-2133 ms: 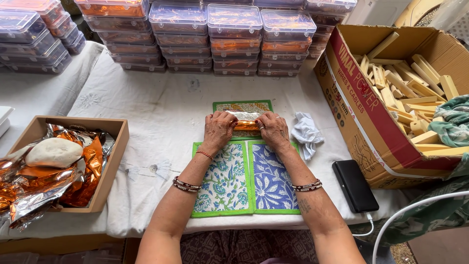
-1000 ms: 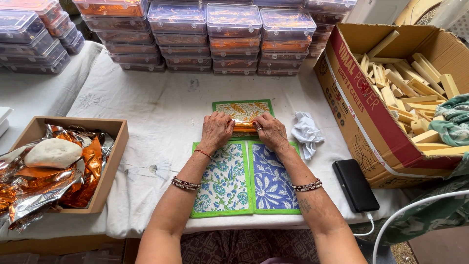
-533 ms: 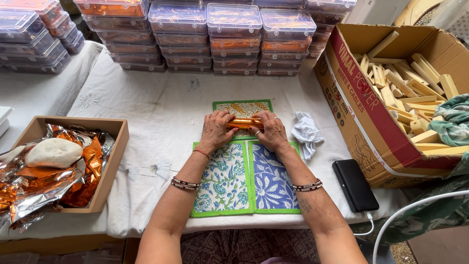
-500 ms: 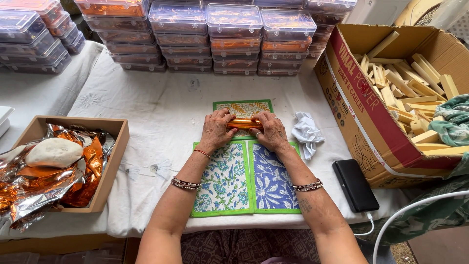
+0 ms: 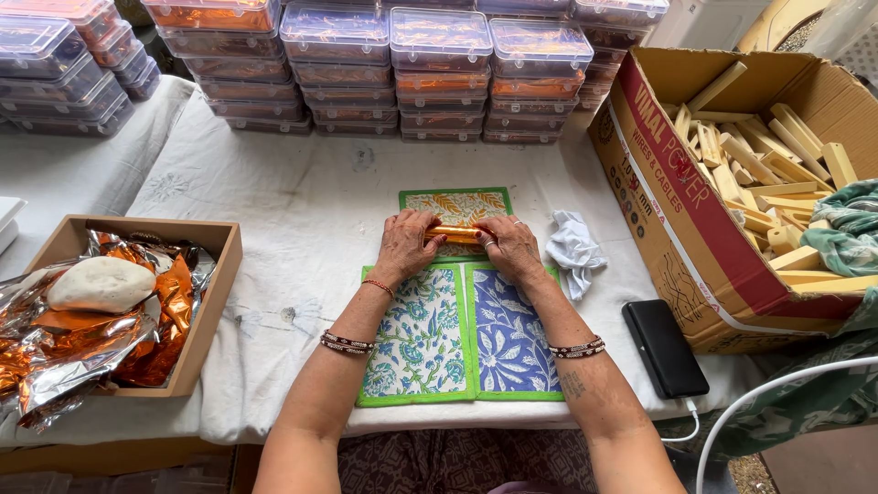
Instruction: The person wipes a wooden stick with a white cloth and places it on a patterned mat. They then pick up a piece of dough wrapped in foil, unwrap it, and place it on the mat before picking up another wooden stick to wipe.
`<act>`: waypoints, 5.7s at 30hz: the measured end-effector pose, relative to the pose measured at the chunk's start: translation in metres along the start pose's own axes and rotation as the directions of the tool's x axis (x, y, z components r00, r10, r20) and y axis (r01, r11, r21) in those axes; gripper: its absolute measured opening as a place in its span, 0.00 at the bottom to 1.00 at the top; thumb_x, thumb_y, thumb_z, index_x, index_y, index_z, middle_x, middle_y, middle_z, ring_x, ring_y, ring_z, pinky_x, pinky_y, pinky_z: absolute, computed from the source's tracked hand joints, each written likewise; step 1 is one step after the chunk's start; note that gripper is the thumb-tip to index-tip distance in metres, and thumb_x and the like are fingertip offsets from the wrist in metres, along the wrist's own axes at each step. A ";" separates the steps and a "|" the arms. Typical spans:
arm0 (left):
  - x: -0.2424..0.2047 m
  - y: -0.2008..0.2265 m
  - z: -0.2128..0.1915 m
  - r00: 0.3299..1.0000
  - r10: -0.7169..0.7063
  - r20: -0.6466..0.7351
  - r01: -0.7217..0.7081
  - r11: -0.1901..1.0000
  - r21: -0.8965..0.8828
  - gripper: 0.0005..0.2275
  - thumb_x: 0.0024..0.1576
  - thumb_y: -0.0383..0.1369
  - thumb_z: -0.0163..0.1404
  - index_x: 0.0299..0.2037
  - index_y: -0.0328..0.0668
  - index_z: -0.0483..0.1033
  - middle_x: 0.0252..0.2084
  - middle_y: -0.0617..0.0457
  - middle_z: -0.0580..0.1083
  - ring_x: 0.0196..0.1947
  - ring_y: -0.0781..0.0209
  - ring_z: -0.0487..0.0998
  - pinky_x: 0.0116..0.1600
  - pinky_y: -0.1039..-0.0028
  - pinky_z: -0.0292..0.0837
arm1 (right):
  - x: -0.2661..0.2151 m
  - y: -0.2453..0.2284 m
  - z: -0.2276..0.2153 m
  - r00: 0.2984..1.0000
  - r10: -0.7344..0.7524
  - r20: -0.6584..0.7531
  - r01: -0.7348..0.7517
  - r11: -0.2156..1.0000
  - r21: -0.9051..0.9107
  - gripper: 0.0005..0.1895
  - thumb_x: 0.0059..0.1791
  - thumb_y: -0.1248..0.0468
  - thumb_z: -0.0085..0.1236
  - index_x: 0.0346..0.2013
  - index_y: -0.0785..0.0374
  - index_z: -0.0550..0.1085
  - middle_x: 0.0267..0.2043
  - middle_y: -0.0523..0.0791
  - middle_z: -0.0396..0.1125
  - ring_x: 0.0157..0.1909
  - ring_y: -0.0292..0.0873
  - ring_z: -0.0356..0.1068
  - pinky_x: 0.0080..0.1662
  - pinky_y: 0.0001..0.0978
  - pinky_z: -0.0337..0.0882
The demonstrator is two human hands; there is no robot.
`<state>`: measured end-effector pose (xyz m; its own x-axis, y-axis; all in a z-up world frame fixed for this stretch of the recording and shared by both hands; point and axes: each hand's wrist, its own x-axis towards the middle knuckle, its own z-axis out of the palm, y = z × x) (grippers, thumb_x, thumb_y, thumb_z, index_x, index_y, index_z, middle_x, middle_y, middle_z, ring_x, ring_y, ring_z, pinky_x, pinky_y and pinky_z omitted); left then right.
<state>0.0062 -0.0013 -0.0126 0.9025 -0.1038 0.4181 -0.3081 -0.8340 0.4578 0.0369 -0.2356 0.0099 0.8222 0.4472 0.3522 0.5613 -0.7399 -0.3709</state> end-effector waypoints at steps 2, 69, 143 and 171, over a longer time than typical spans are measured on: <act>-0.001 -0.008 0.010 0.994 0.068 -0.087 -0.068 0.998 -0.001 0.13 0.57 0.38 0.58 0.49 0.46 0.78 0.48 0.54 0.77 0.54 0.57 0.73 0.61 0.61 0.61 | 0.000 0.001 0.004 1.000 0.002 -0.008 -0.002 1.000 -0.005 0.13 0.54 0.56 0.52 0.50 0.54 0.78 0.47 0.41 0.73 0.51 0.44 0.69 0.57 0.42 0.66; -0.003 -0.007 0.004 0.982 0.018 -0.187 -0.027 0.999 -0.046 0.26 0.58 0.37 0.57 0.67 0.47 0.65 0.60 0.48 0.75 0.60 0.52 0.72 0.63 0.60 0.61 | -0.002 0.019 -0.002 0.937 -0.055 -0.345 -0.013 0.981 -0.192 0.24 0.48 0.67 0.63 0.60 0.55 0.75 0.54 0.45 0.73 0.54 0.46 0.69 0.54 0.43 0.66; 0.000 -0.014 0.008 0.999 -0.025 -0.025 0.025 1.000 -0.017 0.15 0.56 0.38 0.57 0.52 0.49 0.80 0.58 0.51 0.76 0.61 0.55 0.71 0.65 0.63 0.60 | 0.032 0.211 -0.323 0.850 0.521 -0.071 -0.443 0.637 -0.631 0.25 0.52 0.40 0.55 0.61 0.40 0.72 0.61 0.46 0.67 0.67 0.51 0.60 0.62 0.56 0.64; 0.004 -0.012 0.007 0.994 -0.104 0.042 0.103 0.995 0.019 0.14 0.55 0.38 0.56 0.50 0.49 0.82 0.58 0.54 0.76 0.63 0.55 0.70 0.67 0.61 0.58 | 0.085 0.427 -0.268 0.739 0.662 0.127 -0.292 0.484 -0.825 0.34 0.50 0.71 0.45 0.71 0.46 0.59 0.71 0.42 0.59 0.70 0.50 0.59 0.63 0.52 0.65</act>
<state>0.0157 0.0044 -0.0224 0.9414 -0.0396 0.3350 -0.2080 -0.8501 0.4838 0.3213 -0.6483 0.1117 0.9909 -0.0955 -0.0944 -0.0465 -0.9034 0.4262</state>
